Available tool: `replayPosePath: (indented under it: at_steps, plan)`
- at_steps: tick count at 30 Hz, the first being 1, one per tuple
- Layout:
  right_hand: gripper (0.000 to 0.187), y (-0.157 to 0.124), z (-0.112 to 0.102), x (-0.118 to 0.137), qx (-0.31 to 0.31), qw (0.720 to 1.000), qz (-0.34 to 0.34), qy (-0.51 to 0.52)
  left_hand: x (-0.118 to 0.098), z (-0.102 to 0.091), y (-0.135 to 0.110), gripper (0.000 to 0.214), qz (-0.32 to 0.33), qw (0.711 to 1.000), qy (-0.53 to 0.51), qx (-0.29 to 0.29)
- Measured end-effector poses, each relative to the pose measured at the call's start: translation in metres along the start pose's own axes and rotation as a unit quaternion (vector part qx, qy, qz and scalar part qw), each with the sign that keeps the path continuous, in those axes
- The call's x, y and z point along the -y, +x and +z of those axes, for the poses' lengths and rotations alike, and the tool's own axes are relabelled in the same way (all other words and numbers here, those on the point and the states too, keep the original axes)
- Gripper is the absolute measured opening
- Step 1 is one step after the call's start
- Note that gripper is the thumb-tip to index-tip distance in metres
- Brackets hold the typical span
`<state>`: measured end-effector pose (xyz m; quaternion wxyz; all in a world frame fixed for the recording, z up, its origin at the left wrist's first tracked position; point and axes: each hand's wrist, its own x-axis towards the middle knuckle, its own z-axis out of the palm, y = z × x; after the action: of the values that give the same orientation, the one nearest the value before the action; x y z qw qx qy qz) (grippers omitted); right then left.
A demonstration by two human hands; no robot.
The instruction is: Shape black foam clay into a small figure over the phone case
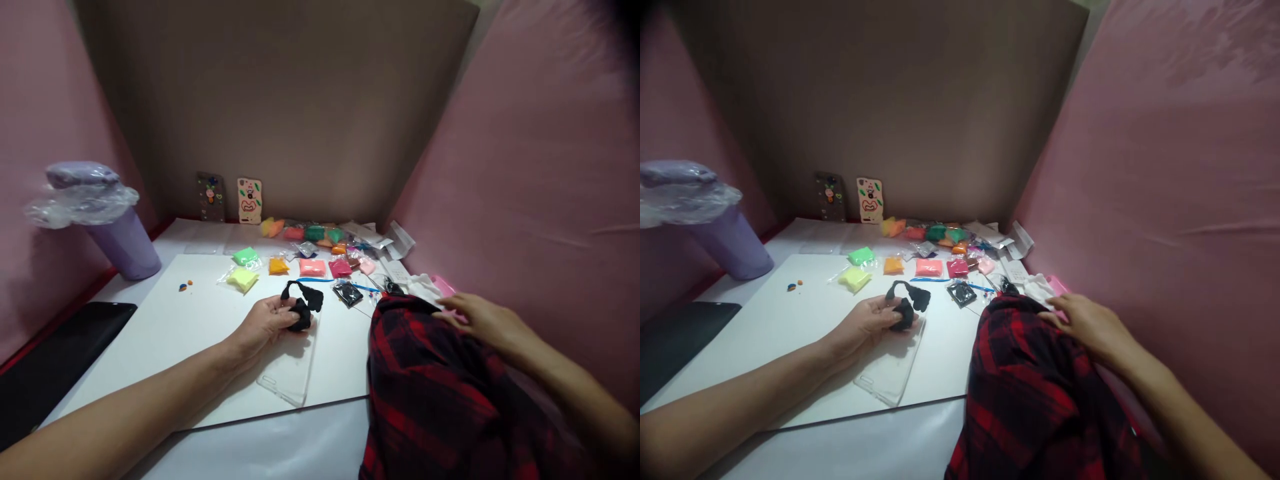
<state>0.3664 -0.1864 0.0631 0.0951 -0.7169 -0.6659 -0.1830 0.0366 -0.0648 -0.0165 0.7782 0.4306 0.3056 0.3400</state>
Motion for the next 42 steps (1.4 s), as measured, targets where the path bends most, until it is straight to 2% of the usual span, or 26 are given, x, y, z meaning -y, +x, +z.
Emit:
replayPosePath:
  at_steps: [1,3,4,5,6,7,9,12,14,16,21,23,25,27,28,29,30,31,33,35,37,39,41,42]
  plan:
    - [0.030,0.001,-0.007,0.004,0.020,1.000,-0.003,0.003,0.000,0.000,0.000,0.028,0.000,1.000,0.002,-0.002]
    - [0.035,-0.007,-0.021,0.024,0.010,1.000,0.019,0.012,-0.001,0.001,0.000,0.028,-0.002,1.000,0.004,-0.005]
    - [0.041,-0.015,-0.025,0.038,0.019,1.000,-0.012,0.021,-0.002,0.001,0.000,0.028,-0.004,1.000,0.004,-0.005]
    - [0.049,-0.026,-0.026,0.053,0.055,0.995,-0.079,0.029,-0.002,0.001,0.000,0.028,-0.007,1.000,0.006,-0.005]
    - [0.054,-0.037,-0.022,0.066,0.071,0.987,-0.142,0.033,-0.002,0.002,0.000,0.027,-0.009,1.000,0.008,-0.007]
    - [0.051,-0.049,-0.014,0.077,0.057,0.986,-0.153,0.024,-0.002,0.002,0.000,0.027,-0.011,1.000,0.009,-0.009]
    - [0.033,-0.067,0.005,0.088,0.034,0.991,-0.124,0.026,-0.003,0.002,0.000,0.026,-0.014,1.000,0.012,-0.014]
    - [0.028,-0.078,0.026,0.082,0.070,0.981,-0.140,0.111,-0.003,0.002,0.000,0.027,-0.012,1.000,0.013,-0.011]
    - [0.028,-0.074,0.025,0.073,0.064,0.972,-0.162,0.158,-0.004,0.003,-0.001,0.028,-0.009,1.000,0.010,-0.008]
    - [0.027,-0.063,0.010,0.065,0.026,0.964,-0.201,0.172,-0.005,0.003,-0.002,0.028,-0.009,1.000,0.010,-0.009]
    - [0.024,-0.027,-0.046,0.039,-0.091,0.932,-0.326,0.130,-0.004,0.003,-0.002,0.025,-0.005,1.000,0.016,-0.001]
    - [0.017,-0.020,-0.051,0.028,-0.137,0.931,-0.312,0.133,-0.004,0.003,-0.001,0.023,-0.004,1.000,0.018,0.005]
    - [0.013,-0.021,-0.035,0.025,-0.124,0.941,-0.259,0.177,-0.003,0.002,0.000,0.023,-0.006,1.000,0.020,0.003]
    - [0.009,-0.029,-0.005,0.030,-0.030,0.944,-0.193,0.266,-0.003,0.001,0.001,0.026,-0.007,1.000,0.019,-0.001]
    - [0.016,-0.034,0.012,0.035,0.035,0.946,-0.147,0.287,-0.003,0.001,0.002,0.026,-0.006,1.000,0.018,-0.002]
    - [0.025,-0.039,0.026,0.039,0.071,0.946,-0.114,0.295,-0.003,0.000,0.002,0.027,-0.006,1.000,0.018,-0.001]
    - [0.028,-0.043,0.038,0.043,0.115,0.944,-0.100,0.294,-0.003,0.000,0.001,0.027,-0.006,1.000,0.017,0.000]
    - [0.030,-0.046,0.044,0.047,0.133,0.941,-0.088,0.298,-0.003,0.000,0.001,0.027,-0.006,1.000,0.017,0.002]
    - [0.032,-0.046,0.043,0.050,0.165,0.937,-0.080,0.296,-0.003,0.000,0.000,0.027,-0.004,1.000,0.012,0.005]
    - [0.030,-0.037,0.028,0.050,0.185,0.939,-0.086,0.277,-0.002,0.000,0.000,0.027,0.000,1.000,0.006,0.009]
    - [0.023,-0.022,0.009,0.052,0.167,0.951,-0.111,0.237,-0.001,-0.001,0.000,0.028,-0.002,1.000,0.000,0.009]
    - [0.017,-0.004,-0.002,0.056,0.088,0.965,-0.152,0.194,-0.001,-0.001,0.001,0.028,-0.004,1.000,-0.005,0.006]
    - [0.022,0.010,0.001,0.063,0.021,0.972,-0.189,0.139,-0.001,0.000,0.001,0.029,-0.005,1.000,-0.006,0.004]
    - [0.027,0.015,0.008,0.065,0.010,0.973,-0.201,0.112,-0.001,0.000,0.001,0.030,-0.006,1.000,-0.007,0.000]
